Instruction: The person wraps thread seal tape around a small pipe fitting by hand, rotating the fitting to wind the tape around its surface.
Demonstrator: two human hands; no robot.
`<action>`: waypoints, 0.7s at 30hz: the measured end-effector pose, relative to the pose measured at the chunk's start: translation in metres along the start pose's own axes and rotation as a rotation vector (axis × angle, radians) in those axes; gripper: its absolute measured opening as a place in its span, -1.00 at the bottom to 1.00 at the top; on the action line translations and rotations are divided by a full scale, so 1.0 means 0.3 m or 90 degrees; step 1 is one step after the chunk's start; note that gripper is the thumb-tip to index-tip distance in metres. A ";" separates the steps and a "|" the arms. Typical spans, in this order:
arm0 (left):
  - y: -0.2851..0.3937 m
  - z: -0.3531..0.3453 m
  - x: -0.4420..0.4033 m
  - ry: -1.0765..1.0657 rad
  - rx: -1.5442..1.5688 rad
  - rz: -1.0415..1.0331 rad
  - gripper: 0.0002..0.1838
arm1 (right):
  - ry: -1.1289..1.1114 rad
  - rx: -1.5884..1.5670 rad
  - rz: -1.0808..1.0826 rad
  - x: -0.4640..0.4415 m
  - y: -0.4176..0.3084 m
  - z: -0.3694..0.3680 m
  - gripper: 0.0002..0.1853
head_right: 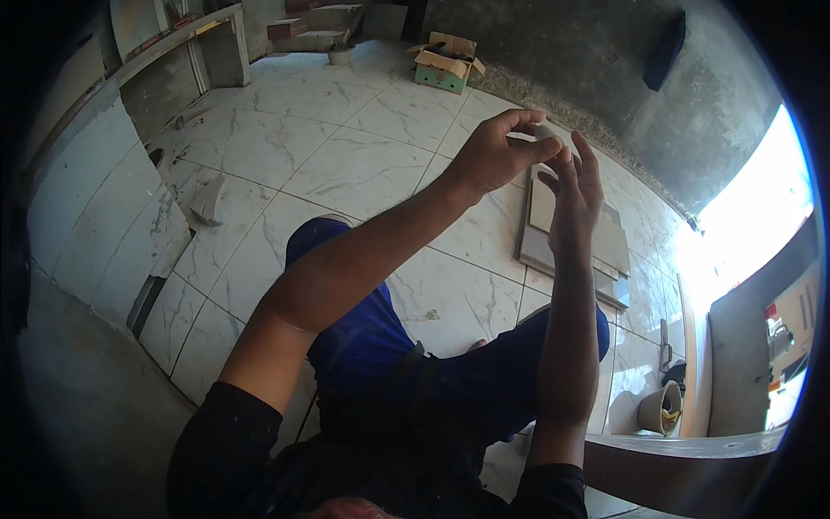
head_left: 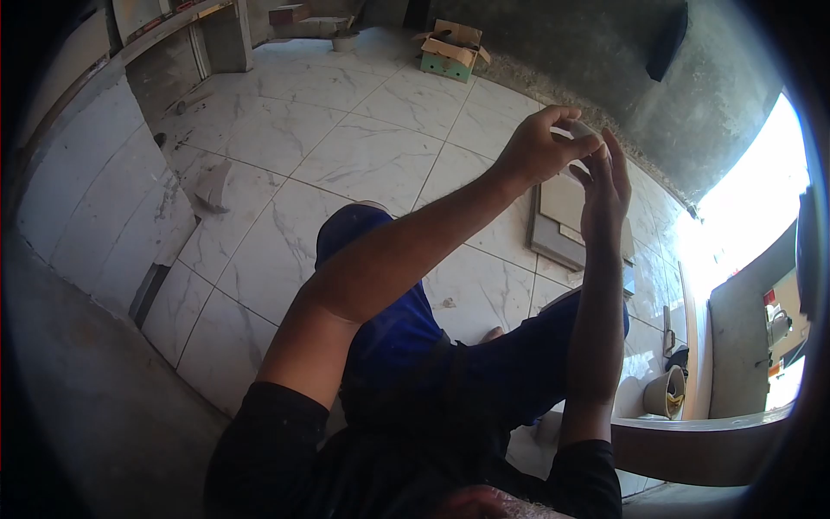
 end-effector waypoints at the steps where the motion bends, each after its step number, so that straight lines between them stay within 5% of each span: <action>1: -0.001 0.001 -0.003 0.005 0.000 -0.002 -0.26 | 0.004 0.005 0.000 0.000 -0.006 0.001 -0.42; 21: -0.001 -0.046 0.016 -0.073 -0.056 0.006 -0.17 | 0.072 -0.024 0.056 -0.005 -0.042 0.038 -0.47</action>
Point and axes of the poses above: each hand's wrist, its own x-axis away from the middle knuckle, its own z-axis out of the back of the hand, y = z × x, the point moved 10 cm from there along -x, towards the middle knuckle, and after that the axes turned 8 degrees about z, right-handed, at the moved point
